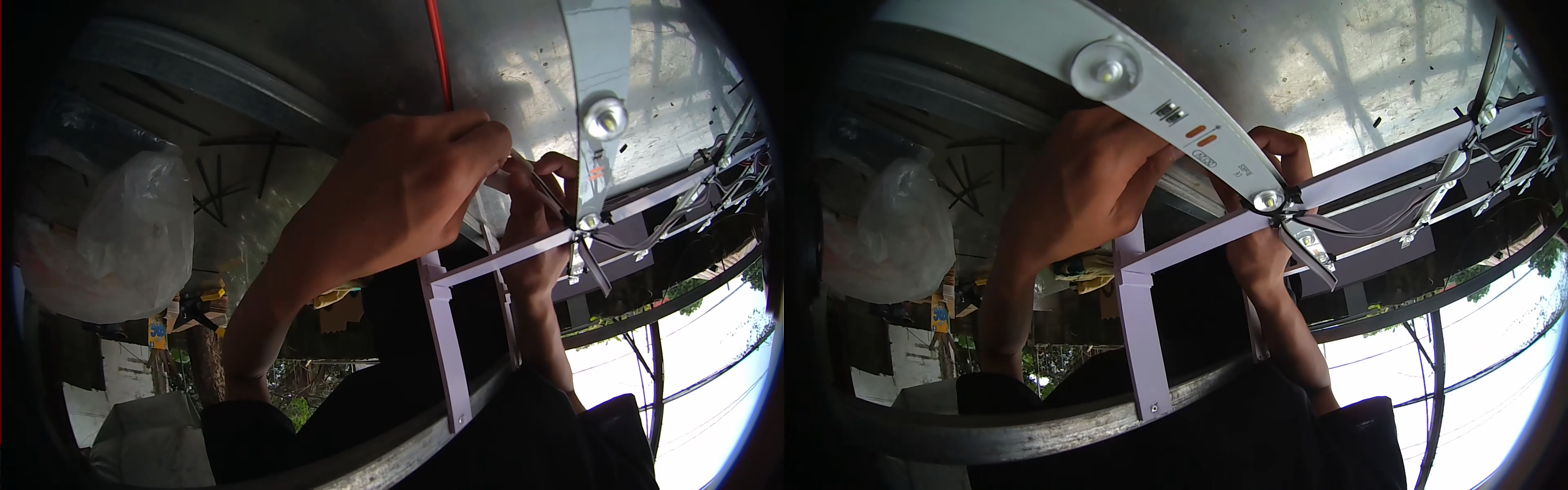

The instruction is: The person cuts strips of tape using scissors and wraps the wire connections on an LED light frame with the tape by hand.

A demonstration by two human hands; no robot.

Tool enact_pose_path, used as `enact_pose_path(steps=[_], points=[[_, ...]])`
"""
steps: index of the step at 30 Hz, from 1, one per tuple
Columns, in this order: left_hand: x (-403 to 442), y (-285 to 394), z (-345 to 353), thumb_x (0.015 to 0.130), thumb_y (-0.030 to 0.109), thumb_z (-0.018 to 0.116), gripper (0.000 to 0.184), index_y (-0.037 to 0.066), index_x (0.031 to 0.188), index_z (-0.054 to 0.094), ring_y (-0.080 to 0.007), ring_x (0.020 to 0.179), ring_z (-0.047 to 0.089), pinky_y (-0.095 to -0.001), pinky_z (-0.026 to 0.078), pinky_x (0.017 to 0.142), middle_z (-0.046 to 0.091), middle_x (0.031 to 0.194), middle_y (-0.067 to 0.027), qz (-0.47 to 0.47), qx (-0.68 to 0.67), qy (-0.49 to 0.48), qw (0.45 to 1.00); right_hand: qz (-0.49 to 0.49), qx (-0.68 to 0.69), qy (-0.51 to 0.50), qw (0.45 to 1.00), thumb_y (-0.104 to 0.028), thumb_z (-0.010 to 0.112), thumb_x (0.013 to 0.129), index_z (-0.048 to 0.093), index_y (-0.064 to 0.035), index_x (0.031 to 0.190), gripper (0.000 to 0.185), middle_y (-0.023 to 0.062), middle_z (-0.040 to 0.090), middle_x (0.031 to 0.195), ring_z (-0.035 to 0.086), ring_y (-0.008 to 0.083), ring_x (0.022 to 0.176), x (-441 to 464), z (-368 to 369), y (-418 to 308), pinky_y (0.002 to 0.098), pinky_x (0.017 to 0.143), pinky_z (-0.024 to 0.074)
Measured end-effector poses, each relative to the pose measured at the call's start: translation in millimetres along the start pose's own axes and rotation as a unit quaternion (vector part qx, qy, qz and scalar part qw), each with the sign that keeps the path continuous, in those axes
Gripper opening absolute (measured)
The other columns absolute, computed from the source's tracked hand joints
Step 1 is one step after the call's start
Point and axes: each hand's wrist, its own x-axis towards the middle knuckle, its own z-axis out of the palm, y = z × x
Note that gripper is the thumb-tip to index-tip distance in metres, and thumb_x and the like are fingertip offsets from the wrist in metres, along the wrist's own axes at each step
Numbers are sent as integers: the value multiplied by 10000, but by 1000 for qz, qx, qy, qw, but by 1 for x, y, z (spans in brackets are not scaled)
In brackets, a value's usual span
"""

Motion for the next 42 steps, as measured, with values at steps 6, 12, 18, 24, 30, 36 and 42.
enact_pose_path(steps=[6, 12, 18, 24, 30, 36, 42], points=[[0, -4, 5, 737, -57, 648, 189, 16, 891, 566, -283, 701, 666, -376, 536, 585, 608, 800, -93, 41, 8, 43, 998, -6, -24, -28, 999, 24, 702, 780, 469, 34, 1063, 367, 110, 569, 979, 606, 135, 872, 2, -6, 0, 267, 768, 508], [0, -1, -8, 748, -84, 635, 264, 31, 985, 622, -253, 762, 701, -336, 562, 634, 686, 859, -86, 31, -102, 11, 994, -36, -11, -43, 998, 29, 693, 788, 443, 35, 1062, 371, 118, 562, 1002, 644, 161, 867, 2, -7, 5, 273, 748, 534], [-2, -3, -4, 756, -36, 695, 221, 33, 964, 667, -233, 719, 699, -326, 561, 621, 694, 848, -76, 29, -80, 23, 996, -29, -23, -48, 998, -2, 701, 810, 438, 32, 1042, 352, 126, 568, 980, 648, 158, 833, 3, -4, 0, 276, 735, 541], [-4, -6, -2, 750, 33, 749, 161, 27, 895, 679, -228, 690, 690, -321, 550, 595, 687, 810, -76, 37, -74, 36, 996, -23, 34, -61, 997, -9, 685, 836, 409, 26, 1063, 359, 120, 590, 902, 633, 144, 807, 4, 0, -8, 259, 719, 534], [-3, -8, 2, 752, 39, 753, 142, 27, 866, 667, -227, 655, 680, -320, 529, 563, 673, 749, -84, 37, -99, 57, 993, -85, -77, -98, 989, -5, 684, 836, 396, 25, 1071, 373, 125, 588, 905, 624, 141, 835, 7, -5, -4, 262, 717, 528], [-1, -5, 3, 755, 27, 741, 124, 26, 834, 646, -236, 612, 664, -327, 505, 536, 653, 700, -100, 20, -118, 60, 991, -159, -221, -125, 954, 14, 684, 824, 391, 29, 1113, 412, 124, 576, 923, 630, 155, 847, 9, -14, -3, 268, 733, 526], [0, -3, 2, 757, 14, 717, 103, 20, 808, 627, -239, 605, 663, -327, 496, 533, 645, 676, -109, -1, -129, 51, 990, 18, 144, -39, 989, 3, 690, 824, 408, 39, 1144, 427, 124, 561, 1019, 640, 162, 875, 2, 3, -5, 261, 759, 517]])
